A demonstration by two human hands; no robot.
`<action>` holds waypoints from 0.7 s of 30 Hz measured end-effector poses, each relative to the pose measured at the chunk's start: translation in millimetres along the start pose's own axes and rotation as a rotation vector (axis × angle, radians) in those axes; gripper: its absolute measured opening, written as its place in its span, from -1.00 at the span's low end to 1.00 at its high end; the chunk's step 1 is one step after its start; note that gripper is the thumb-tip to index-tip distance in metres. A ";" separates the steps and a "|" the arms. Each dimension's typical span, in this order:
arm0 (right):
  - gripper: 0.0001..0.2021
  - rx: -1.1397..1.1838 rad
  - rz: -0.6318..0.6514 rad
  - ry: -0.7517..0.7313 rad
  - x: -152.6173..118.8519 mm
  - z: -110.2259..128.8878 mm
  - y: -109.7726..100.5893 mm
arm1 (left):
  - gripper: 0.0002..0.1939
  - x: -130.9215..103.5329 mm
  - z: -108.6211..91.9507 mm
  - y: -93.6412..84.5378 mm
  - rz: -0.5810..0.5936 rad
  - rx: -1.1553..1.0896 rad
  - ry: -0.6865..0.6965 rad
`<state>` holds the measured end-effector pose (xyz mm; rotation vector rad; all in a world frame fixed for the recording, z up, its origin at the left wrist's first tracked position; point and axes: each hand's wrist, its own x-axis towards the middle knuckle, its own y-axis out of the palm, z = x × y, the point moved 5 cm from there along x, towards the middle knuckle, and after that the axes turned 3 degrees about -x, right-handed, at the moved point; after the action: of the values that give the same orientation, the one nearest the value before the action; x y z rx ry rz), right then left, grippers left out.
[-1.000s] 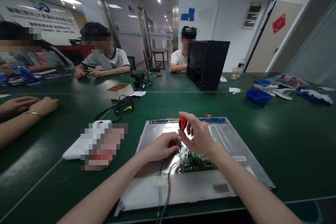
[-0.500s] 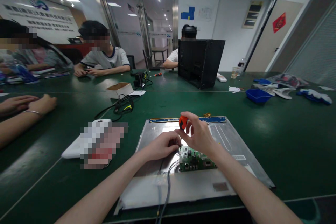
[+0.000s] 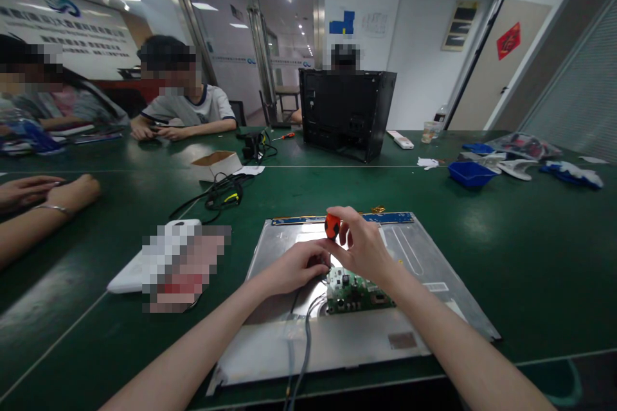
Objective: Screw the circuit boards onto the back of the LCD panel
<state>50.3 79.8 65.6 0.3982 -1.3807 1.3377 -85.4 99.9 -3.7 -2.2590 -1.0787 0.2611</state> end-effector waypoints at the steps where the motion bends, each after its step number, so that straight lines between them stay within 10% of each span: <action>1: -0.63 0.013 0.004 0.004 0.4 0.1 -0.1 | -0.95 -0.1 0.5 0.0 0.000 0.006 0.004; 21: -0.57 0.010 -0.005 -0.012 2.2 4.2 -5.7 | -0.93 -0.1 3.6 0.9 0.020 0.029 0.017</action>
<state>52.4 75.5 71.3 0.4164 -1.3821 1.3411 -86.4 100.9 -7.1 -2.2427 -1.0380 0.2642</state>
